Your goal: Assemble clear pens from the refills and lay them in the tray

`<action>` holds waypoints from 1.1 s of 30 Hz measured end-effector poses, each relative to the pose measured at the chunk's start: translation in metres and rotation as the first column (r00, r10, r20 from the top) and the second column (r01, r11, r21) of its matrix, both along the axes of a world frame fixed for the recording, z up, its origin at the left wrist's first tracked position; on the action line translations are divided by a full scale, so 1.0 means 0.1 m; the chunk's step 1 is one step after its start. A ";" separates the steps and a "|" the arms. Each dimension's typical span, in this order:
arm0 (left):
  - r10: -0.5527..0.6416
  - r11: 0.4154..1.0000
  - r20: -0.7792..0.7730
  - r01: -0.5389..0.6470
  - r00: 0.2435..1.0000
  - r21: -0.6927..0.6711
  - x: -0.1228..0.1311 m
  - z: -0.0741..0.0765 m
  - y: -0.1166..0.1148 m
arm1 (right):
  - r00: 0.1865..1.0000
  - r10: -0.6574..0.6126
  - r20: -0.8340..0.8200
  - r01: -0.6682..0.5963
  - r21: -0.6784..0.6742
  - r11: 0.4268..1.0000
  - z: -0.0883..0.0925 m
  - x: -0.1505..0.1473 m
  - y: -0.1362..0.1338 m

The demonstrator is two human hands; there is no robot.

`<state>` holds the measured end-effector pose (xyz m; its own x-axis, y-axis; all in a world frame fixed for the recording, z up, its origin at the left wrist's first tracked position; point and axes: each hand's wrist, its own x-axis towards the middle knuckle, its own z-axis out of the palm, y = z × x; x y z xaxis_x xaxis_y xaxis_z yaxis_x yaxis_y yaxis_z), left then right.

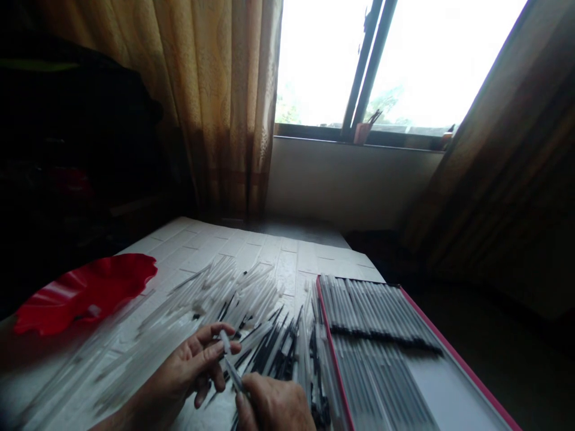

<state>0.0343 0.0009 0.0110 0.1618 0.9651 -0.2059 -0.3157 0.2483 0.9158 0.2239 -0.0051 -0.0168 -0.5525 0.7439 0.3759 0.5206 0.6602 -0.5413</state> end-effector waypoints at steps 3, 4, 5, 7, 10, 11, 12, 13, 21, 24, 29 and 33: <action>-0.010 1.000 -0.014 0.010 1.000 0.003 -0.01 -0.05 0.01 | 1.000 -0.010 -0.019 0.009 -0.046 0.999 0.00 0.02 0.01; -0.008 1.000 -0.026 0.008 1.000 0.007 -0.01 -0.07 0.02 | 1.000 -0.015 -0.023 0.013 -0.056 0.998 0.01 0.03 0.01; -0.006 1.000 -0.038 0.006 0.999 0.012 -0.01 -0.09 0.02 | 0.999 -0.019 -0.029 0.017 -0.065 0.998 0.01 0.03 0.01; -0.008 1.000 -0.063 0.010 0.998 0.020 -0.01 -0.12 0.03 | 0.999 -0.022 -0.043 0.019 -0.081 0.997 0.03 0.04 0.00; -0.021 0.999 -0.101 0.024 0.995 0.032 0.00 -0.11 0.02 | 0.999 -0.021 -0.048 0.017 -0.093 0.996 0.06 0.03 -0.01; -0.027 0.999 -0.116 0.032 0.993 0.037 0.01 -0.10 0.01 | 0.999 -0.020 -0.044 0.016 -0.096 0.995 0.06 0.03 -0.01; -0.038 0.998 -0.134 0.044 0.990 0.041 0.02 -0.08 0.00 | 0.999 -0.019 -0.036 0.016 -0.098 0.995 0.07 0.03 -0.01; -0.052 0.997 -0.157 0.060 0.986 0.046 0.02 -0.06 -0.01 | 0.999 -0.018 -0.028 0.015 -0.100 0.995 0.07 0.03 -0.01; 0.003 0.921 -0.637 0.246 0.771 0.302 -0.13 0.03 -0.05 | 0.999 -0.010 0.042 0.013 -0.065 0.998 -0.03 0.05 0.02; -0.024 0.881 -0.783 0.383 0.622 0.277 -0.23 0.15 -0.07 | 0.995 -0.027 0.094 0.026 0.019 0.999 -0.08 0.07 0.03; -0.169 0.864 -0.836 0.487 0.521 0.129 -0.27 0.28 -0.11 | 0.966 0.005 0.259 -0.035 0.114 0.993 -0.11 0.11 0.03; -0.292 0.879 -0.776 0.477 0.558 0.012 -0.24 0.20 -0.10 | 0.937 0.016 0.350 -0.078 0.164 0.983 -0.13 0.12 0.03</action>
<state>0.0102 -0.0093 0.0311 0.4110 0.8786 -0.2433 0.5637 -0.0351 0.8252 0.2362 -0.0022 -0.0303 -0.7040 0.6546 0.2755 0.6207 0.7556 -0.2092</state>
